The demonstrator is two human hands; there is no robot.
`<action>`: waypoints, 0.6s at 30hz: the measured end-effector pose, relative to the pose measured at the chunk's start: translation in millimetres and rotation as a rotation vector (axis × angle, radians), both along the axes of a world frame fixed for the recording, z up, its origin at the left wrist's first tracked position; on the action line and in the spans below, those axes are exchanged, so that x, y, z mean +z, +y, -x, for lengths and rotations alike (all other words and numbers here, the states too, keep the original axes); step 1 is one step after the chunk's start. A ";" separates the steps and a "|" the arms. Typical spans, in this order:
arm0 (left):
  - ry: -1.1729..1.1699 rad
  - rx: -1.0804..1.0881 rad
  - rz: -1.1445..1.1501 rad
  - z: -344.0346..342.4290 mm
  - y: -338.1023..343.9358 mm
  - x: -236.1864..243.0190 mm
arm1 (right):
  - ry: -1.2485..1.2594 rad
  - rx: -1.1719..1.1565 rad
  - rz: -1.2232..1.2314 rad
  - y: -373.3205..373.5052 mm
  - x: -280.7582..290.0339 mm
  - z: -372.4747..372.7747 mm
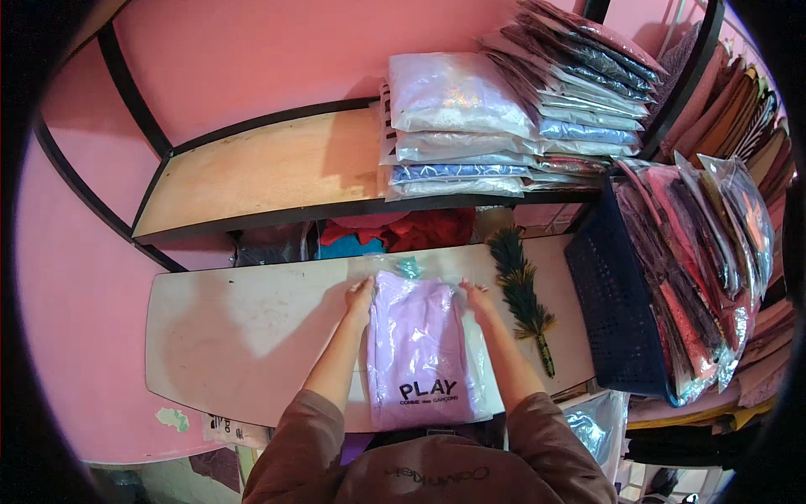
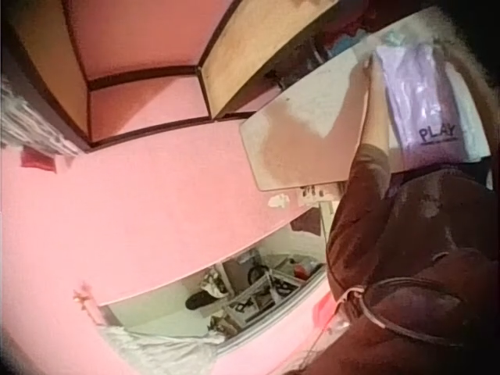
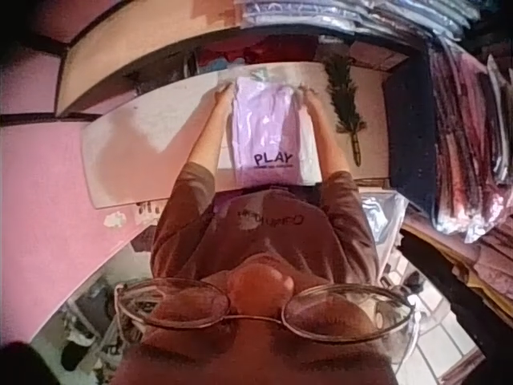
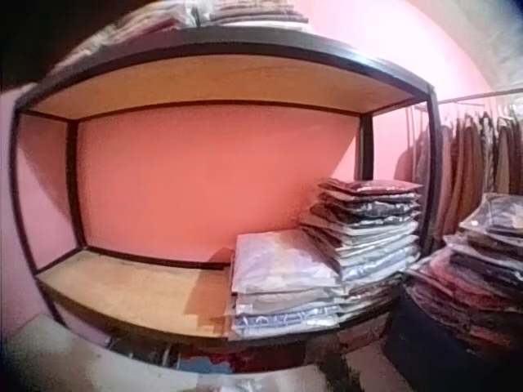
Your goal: Dusting individual packaged items of clothing and stacking them on a shelf.
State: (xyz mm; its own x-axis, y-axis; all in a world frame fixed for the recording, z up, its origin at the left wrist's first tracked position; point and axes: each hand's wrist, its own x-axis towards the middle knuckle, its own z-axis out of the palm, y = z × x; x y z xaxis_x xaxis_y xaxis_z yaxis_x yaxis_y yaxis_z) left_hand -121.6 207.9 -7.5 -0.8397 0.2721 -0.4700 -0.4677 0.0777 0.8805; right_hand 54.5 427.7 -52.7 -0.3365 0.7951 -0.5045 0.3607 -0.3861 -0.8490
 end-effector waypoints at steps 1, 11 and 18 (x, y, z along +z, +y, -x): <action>0.070 0.057 -0.022 3.1 -29.3 13.2 | 0.141 0.143 -0.016 -23.8 37.6 6.1; 0.691 0.016 -0.416 -3.8 -52.4 229.3 | 0.778 0.304 -0.462 -44.1 286.1 -9.4; 0.884 -0.100 -0.389 -20.7 -81.8 243.9 | 0.713 0.305 -0.644 -51.4 283.6 -50.0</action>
